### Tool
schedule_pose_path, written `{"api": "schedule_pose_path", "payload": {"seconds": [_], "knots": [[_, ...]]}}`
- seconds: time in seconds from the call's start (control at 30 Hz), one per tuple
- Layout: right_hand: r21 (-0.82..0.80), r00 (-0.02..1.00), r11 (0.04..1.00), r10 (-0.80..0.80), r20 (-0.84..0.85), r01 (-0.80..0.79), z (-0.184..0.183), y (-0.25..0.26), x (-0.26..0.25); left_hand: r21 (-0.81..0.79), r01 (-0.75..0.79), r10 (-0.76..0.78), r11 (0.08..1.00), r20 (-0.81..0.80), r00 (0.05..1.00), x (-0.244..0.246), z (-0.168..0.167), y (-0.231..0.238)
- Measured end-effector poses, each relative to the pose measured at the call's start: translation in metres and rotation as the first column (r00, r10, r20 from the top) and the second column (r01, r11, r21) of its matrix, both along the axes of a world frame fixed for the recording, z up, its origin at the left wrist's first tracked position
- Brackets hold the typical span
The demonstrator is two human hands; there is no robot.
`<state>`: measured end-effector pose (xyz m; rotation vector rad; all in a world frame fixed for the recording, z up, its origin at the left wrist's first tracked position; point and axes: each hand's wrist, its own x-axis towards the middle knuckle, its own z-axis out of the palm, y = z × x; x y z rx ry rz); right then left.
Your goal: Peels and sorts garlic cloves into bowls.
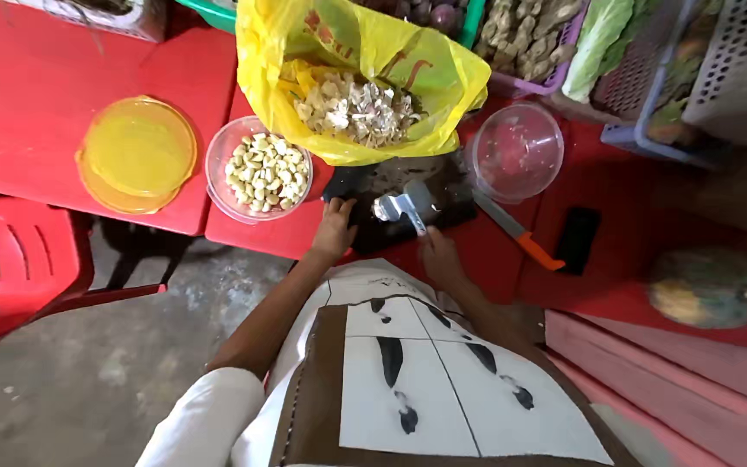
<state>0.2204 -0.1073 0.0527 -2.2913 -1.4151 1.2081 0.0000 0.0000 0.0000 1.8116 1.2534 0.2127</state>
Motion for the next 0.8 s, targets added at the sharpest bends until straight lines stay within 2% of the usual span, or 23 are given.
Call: {"api": "schedule_pose_path", "payload": {"seconds": [0.07, 0.13, 0.27, 0.37, 0.43, 0.57, 0.67, 0.73, 0.8], "knots": [[0.146, 0.998, 0.987, -0.059, -0.013, 0.061, 0.001, -0.010, 0.007, -0.046, -0.003, 0.002, 0.999, -0.024, 1.000, 0.003, 0.003, 0.000], [0.232, 0.990, 0.971, -0.083, 0.115, 0.054, 0.002, -0.008, 0.014, -0.060, 0.022, -0.027, 0.998, -0.094, 0.995, 0.010, 0.010, 0.003], [0.223, 0.950, 0.975, -0.084, 0.300, 0.016, -0.009, 0.008, 0.027, -0.013, 0.113, -0.114, 0.993, -0.154, 0.981, 0.033, 0.016, 0.010], [0.192, 0.939, 0.980, -0.110, 0.327, 0.048, -0.021, 0.021, 0.023, -0.044, 0.179, -0.184, 0.983, -0.166, 0.969, 0.049, 0.011, 0.015], [0.247, 0.934, 0.967, -0.137, 0.329, 0.055, -0.038, 0.030, 0.020, -0.035, 0.185, -0.188, 0.982, -0.137, 0.973, 0.052, 0.001, 0.018], [0.423, 0.936, 0.906, -0.143, 0.320, -0.006, -0.071, 0.046, 0.016, -0.053, 0.055, -0.049, 0.997, 0.105, 0.993, 0.034, 0.005, 0.020], [0.490, 0.937, 0.862, -0.055, 0.346, -0.130, -0.083, 0.042, 0.026, -0.094, -0.005, 0.035, 0.996, 0.321, 0.947, 0.019, 0.008, 0.017], [0.457, 0.910, 0.869, -0.020, 0.414, -0.189, -0.068, 0.032, 0.032, -0.105, -0.012, 0.058, 0.994, 0.446, 0.893, 0.018, 0.015, 0.014], [0.555, 0.918, 0.805, -0.034, 0.394, -0.208, -0.041, 0.042, 0.017, -0.041, -0.031, 0.049, 0.999, 0.554, 0.831, 0.010, 0.037, 0.020]]}}
